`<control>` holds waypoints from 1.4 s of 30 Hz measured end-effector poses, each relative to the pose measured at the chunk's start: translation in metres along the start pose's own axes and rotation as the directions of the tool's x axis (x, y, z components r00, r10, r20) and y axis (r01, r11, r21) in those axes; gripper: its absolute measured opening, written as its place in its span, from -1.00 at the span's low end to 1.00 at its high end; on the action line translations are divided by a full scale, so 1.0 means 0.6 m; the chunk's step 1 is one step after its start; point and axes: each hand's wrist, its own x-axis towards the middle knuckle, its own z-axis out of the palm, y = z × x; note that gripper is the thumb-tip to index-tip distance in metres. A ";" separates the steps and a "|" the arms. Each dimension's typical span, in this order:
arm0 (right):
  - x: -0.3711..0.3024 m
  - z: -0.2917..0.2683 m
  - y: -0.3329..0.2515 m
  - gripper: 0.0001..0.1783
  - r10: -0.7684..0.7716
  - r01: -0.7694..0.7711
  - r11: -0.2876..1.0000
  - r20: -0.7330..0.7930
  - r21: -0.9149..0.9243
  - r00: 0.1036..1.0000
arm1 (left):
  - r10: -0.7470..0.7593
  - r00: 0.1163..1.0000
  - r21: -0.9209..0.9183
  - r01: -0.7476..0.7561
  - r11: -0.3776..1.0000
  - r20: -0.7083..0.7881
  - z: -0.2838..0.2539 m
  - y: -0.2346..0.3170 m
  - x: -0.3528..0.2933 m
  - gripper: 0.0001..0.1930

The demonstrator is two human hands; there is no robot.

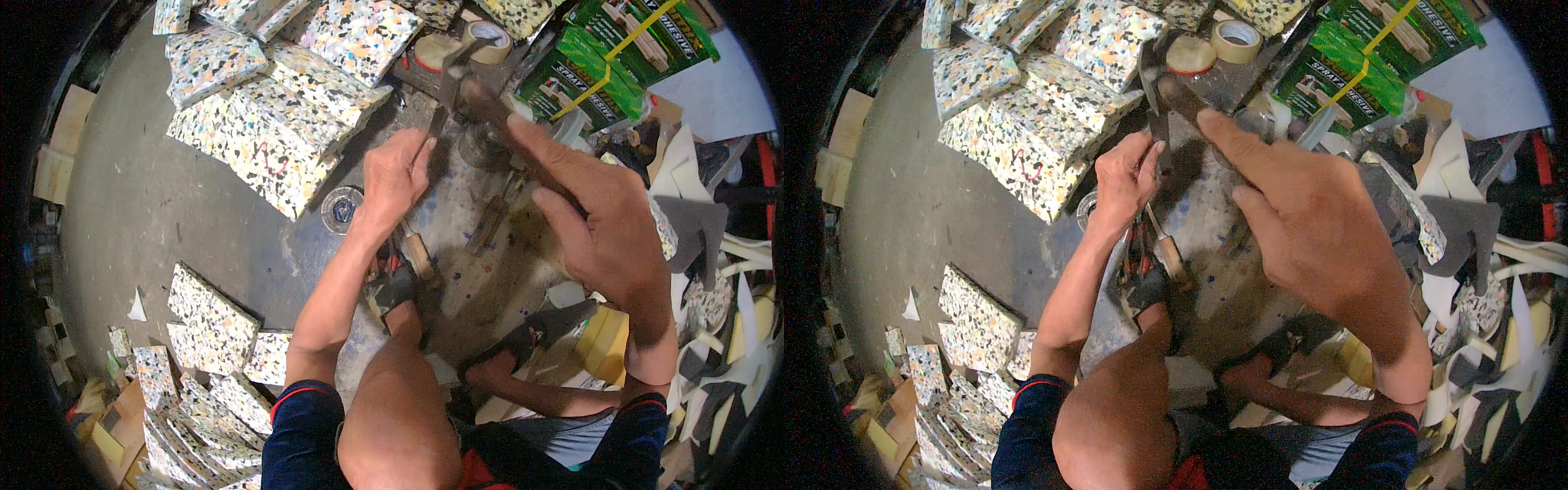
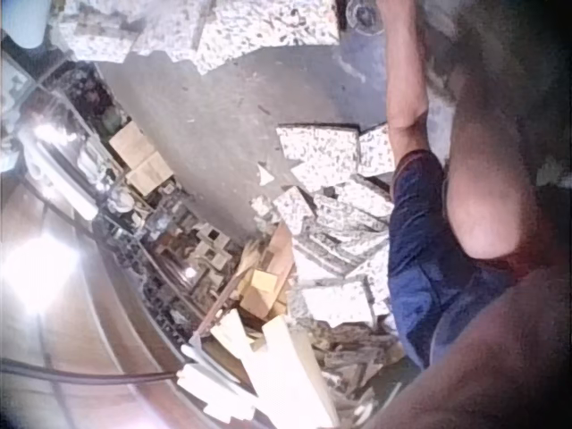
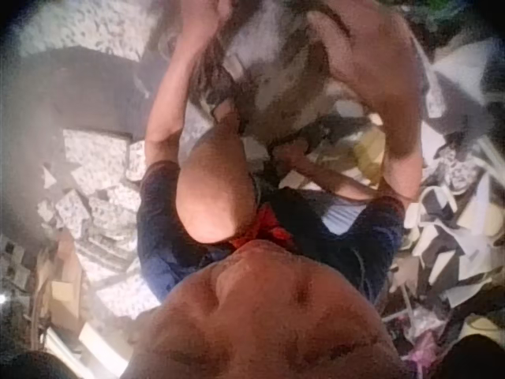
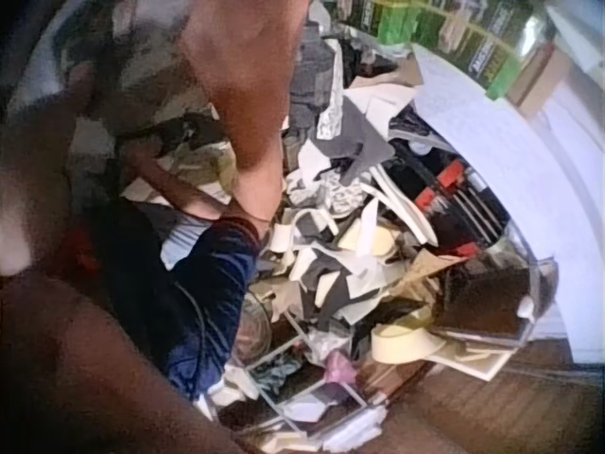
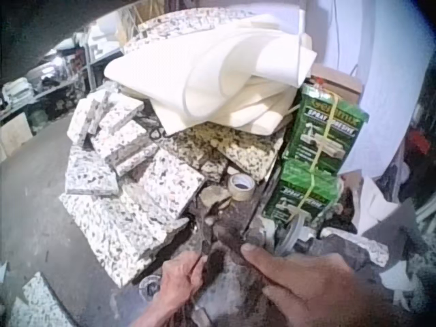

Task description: The person sharpens a long metal blade using a grinding wheel and a metal file. They repeatedly position the blade against the grinding wheel, then file the edge by hand, inspecting the blade between passes.

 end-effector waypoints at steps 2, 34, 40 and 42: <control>-0.001 0.000 -0.007 -0.36 -0.010 0.018 0.996 -0.082 0.091 0.997 | 0.007 1.000 -0.003 -0.007 1.000 -0.009 -0.004 -0.004 -0.007 -0.90; 0.003 0.015 -0.027 -0.35 -0.114 0.126 0.990 -0.172 0.058 0.979 | 0.009 0.999 -0.003 -0.009 1.000 -0.052 -0.011 -0.005 -0.014 -0.92; -0.003 0.008 -0.014 -0.35 -0.023 0.023 1.000 -0.027 0.003 0.999 | 0.040 0.998 0.009 -0.039 0.999 -0.055 -0.004 -0.010 -0.011 -0.91; -0.006 0.001 -0.021 -0.34 -0.068 0.079 0.994 -0.131 0.078 0.989 | 0.028 0.999 0.006 -0.028 1.000 -0.043 -0.009 -0.008 -0.019 -0.92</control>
